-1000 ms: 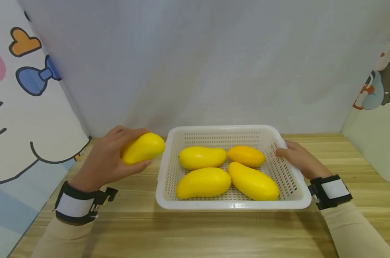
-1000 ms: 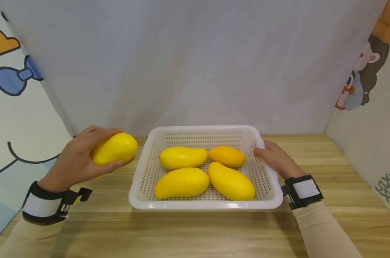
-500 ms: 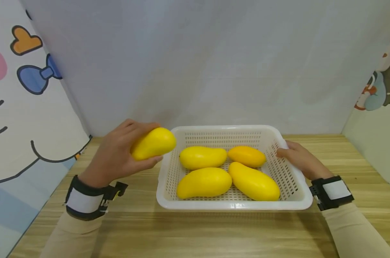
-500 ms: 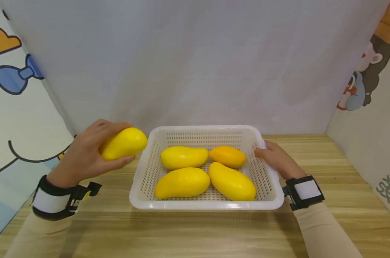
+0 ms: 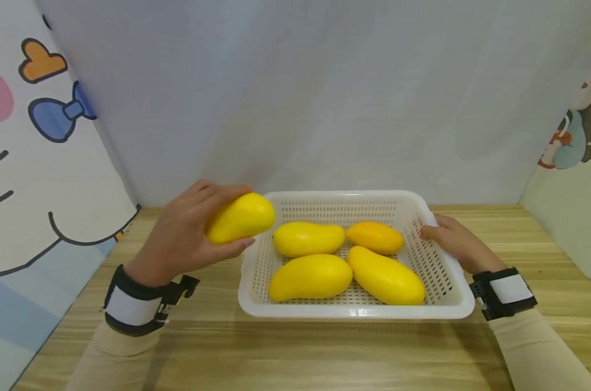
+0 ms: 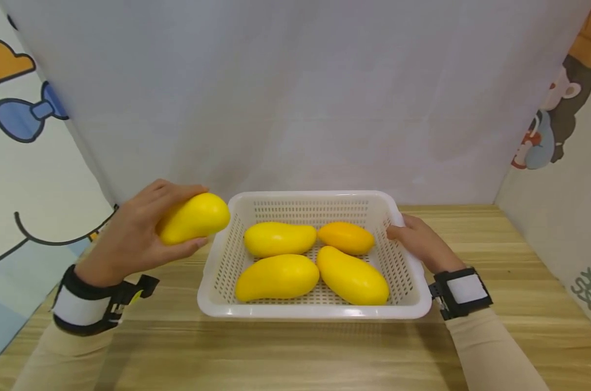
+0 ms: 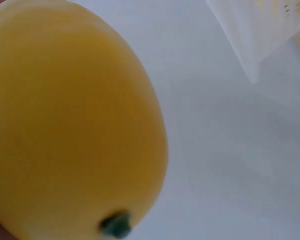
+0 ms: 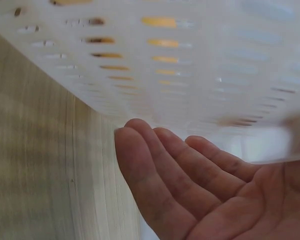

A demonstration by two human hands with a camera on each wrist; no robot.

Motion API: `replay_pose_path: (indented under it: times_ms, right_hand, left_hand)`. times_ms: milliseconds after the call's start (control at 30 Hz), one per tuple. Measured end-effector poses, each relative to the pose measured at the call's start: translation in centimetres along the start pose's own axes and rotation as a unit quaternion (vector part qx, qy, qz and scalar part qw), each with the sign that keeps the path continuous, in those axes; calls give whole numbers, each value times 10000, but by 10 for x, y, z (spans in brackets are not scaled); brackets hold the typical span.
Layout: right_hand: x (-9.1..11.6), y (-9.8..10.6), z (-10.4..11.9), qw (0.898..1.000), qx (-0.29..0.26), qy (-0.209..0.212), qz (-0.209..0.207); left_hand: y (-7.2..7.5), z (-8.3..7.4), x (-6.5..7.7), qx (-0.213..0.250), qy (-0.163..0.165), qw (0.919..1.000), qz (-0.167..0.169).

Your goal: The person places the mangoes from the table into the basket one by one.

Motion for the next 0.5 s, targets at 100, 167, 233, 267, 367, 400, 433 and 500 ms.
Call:
replay_pose_path:
  times_ms: [100,167,233,267,367,400,433,500]
  right_hand:
    - [0,0,-1,10000,-22,-13,-5]
    - [0,0,-2,10000,-29,-23,-2]
    - [0,0,-2,10000,-29,-24,-10]
    - [0,0,-1,10000,-17,-18,-18]
    - [0,0,0,10000,12,9,-35]
    - [0,0,0,10000,18,18,-39]
    - [-1,0,0,10000,27,25,-42]
    - [-1,0,0,10000,21,22,-26]
  left_hand:
    - [-1,-4,-5,43,-65,10000,-7]
    - [-2,-6,-9,71,-97,9999,-5]
    - [-3,-9,-12,99,-125,9999,-13]
    - [-3,-10,-14,114,-143,9998,-23]
    - [-3,-13,-19,166,-177,9997,-67]
    - [-3,-15,-20,198,-196,9996,-94]
    - [-3,-16,-22,222,-218,9994,-123]
    - [-2,-19,-25,259,-258,9992,-187]
Point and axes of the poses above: each hand's wrist, its own x-axis away from the middle knuckle, its own y-axis out of the back of the hand, z = x × y, the point moved 7 cm from there along -x, towards the middle knuckle, and after that the axes turned 13 degrees about -y, right-handed, at the moved point
